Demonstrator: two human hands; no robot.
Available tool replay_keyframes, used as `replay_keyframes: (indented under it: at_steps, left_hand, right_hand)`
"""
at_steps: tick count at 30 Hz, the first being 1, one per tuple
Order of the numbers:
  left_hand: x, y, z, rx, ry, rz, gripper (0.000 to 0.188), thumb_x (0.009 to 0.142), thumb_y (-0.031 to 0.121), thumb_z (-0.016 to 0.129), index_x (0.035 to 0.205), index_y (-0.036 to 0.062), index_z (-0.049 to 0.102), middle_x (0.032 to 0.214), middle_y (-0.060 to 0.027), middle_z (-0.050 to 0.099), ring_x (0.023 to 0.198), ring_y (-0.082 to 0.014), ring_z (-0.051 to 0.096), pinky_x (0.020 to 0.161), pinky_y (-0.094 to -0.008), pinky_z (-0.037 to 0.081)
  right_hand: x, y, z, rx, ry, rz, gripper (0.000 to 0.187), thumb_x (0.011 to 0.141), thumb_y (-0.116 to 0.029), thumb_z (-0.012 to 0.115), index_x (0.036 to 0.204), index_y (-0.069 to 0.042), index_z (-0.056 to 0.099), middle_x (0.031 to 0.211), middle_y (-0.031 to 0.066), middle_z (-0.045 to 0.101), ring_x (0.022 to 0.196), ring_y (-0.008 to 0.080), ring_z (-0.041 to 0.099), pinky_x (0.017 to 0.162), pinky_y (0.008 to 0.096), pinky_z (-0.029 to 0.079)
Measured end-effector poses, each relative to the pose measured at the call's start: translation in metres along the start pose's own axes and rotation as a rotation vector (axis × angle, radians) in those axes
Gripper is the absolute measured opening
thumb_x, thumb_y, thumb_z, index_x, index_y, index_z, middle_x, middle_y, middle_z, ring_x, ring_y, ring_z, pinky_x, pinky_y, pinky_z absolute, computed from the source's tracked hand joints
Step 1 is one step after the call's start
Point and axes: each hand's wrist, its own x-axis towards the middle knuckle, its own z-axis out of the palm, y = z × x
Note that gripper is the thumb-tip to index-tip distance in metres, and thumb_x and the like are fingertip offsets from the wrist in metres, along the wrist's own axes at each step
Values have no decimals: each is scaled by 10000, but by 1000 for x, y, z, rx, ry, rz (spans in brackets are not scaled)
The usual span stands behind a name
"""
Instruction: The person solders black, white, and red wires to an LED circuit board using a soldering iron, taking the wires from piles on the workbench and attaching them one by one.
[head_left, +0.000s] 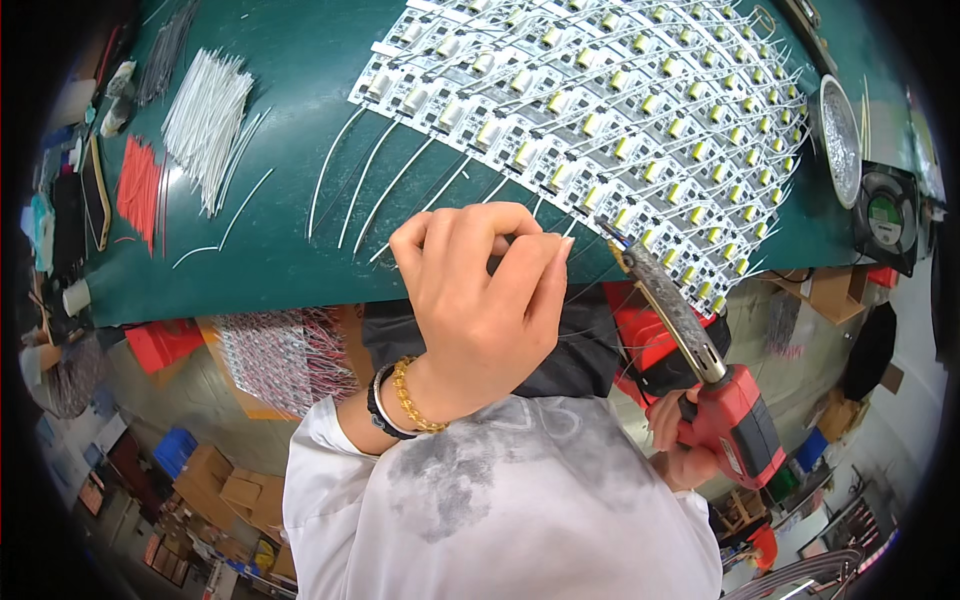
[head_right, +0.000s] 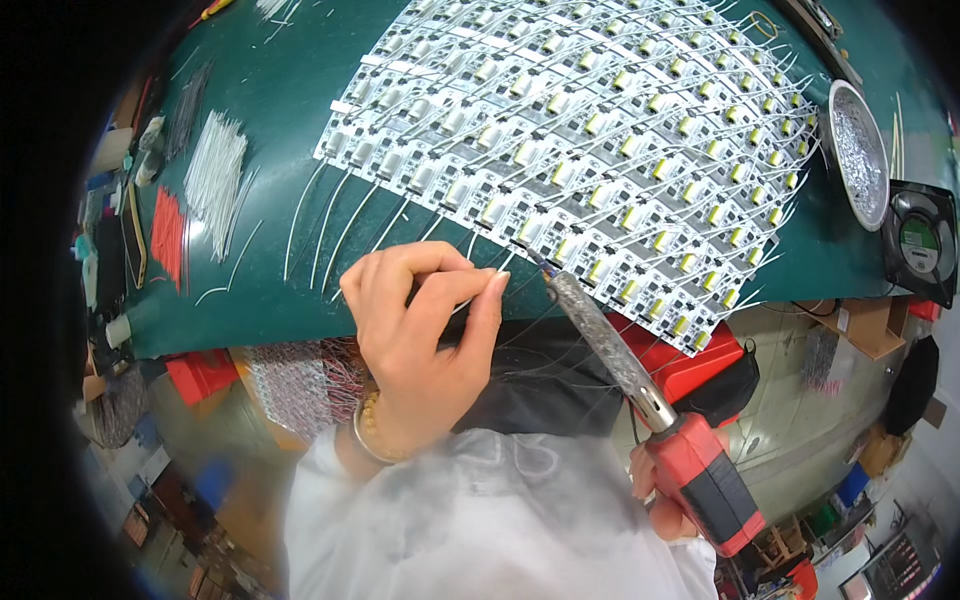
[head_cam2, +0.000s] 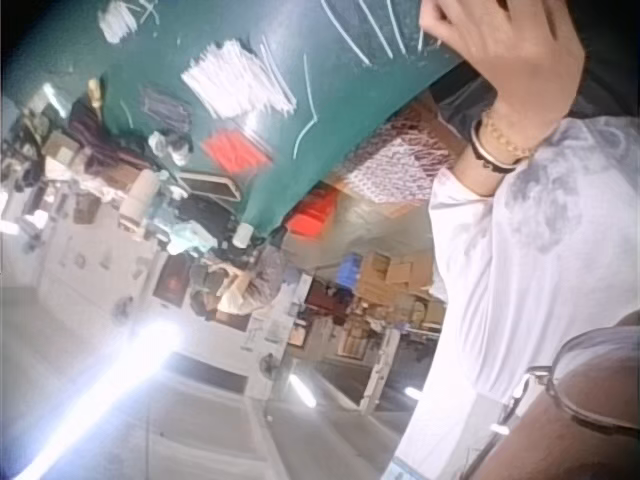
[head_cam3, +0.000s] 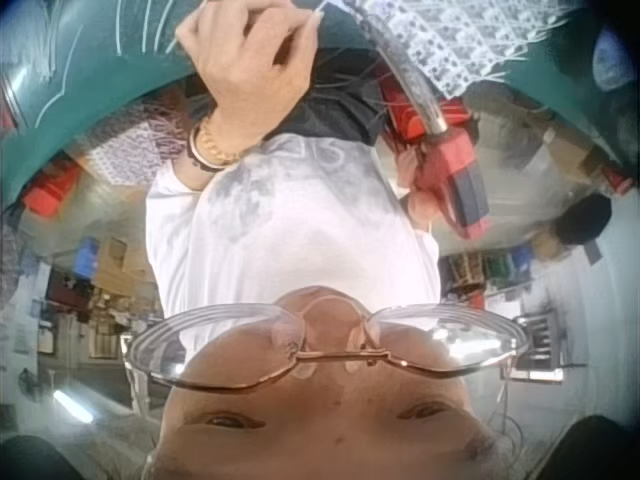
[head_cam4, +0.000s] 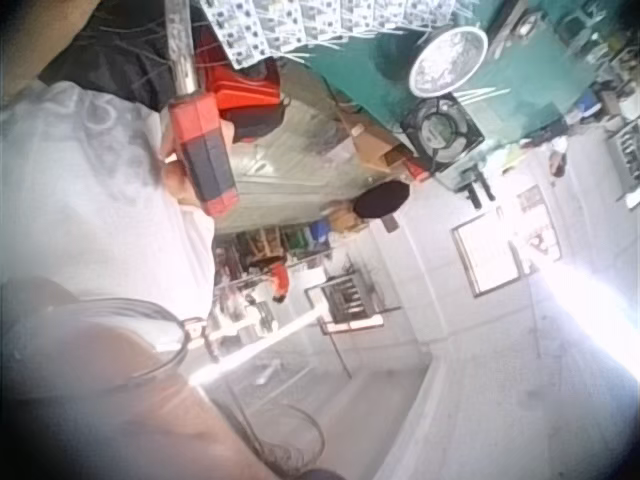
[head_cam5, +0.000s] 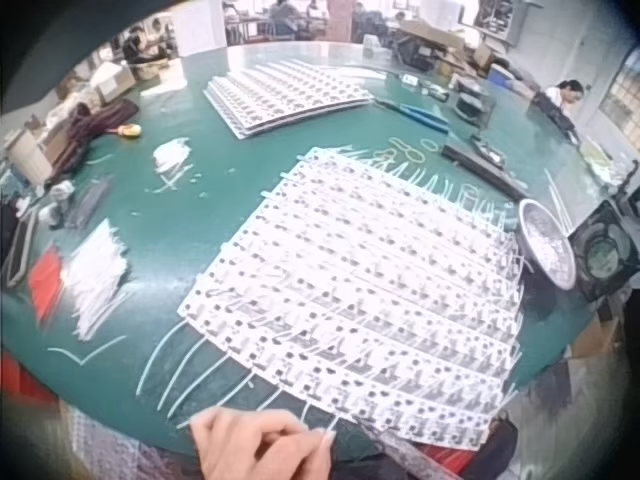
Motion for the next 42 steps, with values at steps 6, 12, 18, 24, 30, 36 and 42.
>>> replay_keyframes:
  at_steps: [6, 12, 18, 24, 30, 36, 42]
  left_hand:
    - [5, -1, -1, -12, -21, -4, 164, 690, 17, 764, 778, 87, 645, 803, -3, 573, 712, -169, 516, 776, -332, 341]
    - [4, 0, -4, -2, -35, 2, 168, 674, 4, 766, 762, 81, 645, 777, -2, 568, 672, -167, 506, 753, -329, 342]
    - [11, 3, -3, -29, -52, 2, 163, 676, 4, 764, 754, 82, 644, 779, 0, 565, 668, -166, 504, 748, -331, 341]
    - [9, -4, -2, -15, -43, 12, 155, 681, 5, 762, 747, 82, 644, 775, 4, 558, 662, -163, 498, 745, -332, 338]
    - [7, -4, -12, 7, -22, 3, 155, 671, 22, 760, 755, 89, 649, 785, -9, 571, 691, -186, 522, 736, -343, 354]
    - [17, -35, -72, 231, 20, 5, 149, 717, 11, 726, 839, 55, 653, 857, -68, 624, 775, -246, 575, 708, -345, 426]
    - [16, -99, -131, 648, -52, 74, 152, 707, -7, 701, 834, 32, 626, 794, -79, 603, 744, -272, 573, 682, -369, 441]
  right_hand:
    - [-5, 15, -22, 240, -179, -62, 221, 641, -67, 630, 817, 43, 556, 740, 88, 584, 579, 183, 557, 551, 306, 478]
    - [-24, 70, -56, 200, -465, -695, 214, 608, -26, 614, 796, 49, 542, 744, 82, 564, 563, 179, 530, 533, 297, 474]
    - [3, 0, -32, 191, -313, -73, 191, 620, -7, 602, 800, 16, 539, 744, 61, 545, 519, 190, 499, 517, 307, 459]
    - [3, 2, -1, 172, -62, -22, 221, 786, -129, 605, 928, 33, 558, 633, 30, 507, 507, 181, 496, 519, 295, 433]
    - [12, 3, 16, 236, -59, -44, 271, 839, -186, 605, 983, 38, 557, 607, 21, 495, 502, 174, 491, 517, 293, 426]
    - [2, 21, 24, 395, -126, -89, 318, 853, -226, 605, 1017, 40, 548, 602, 19, 492, 498, 169, 486, 513, 294, 420]
    - [4, 23, 2, 394, -92, -101, 365, 867, -267, 605, 1051, 42, 539, 598, 17, 488, 494, 164, 480, 508, 294, 415]
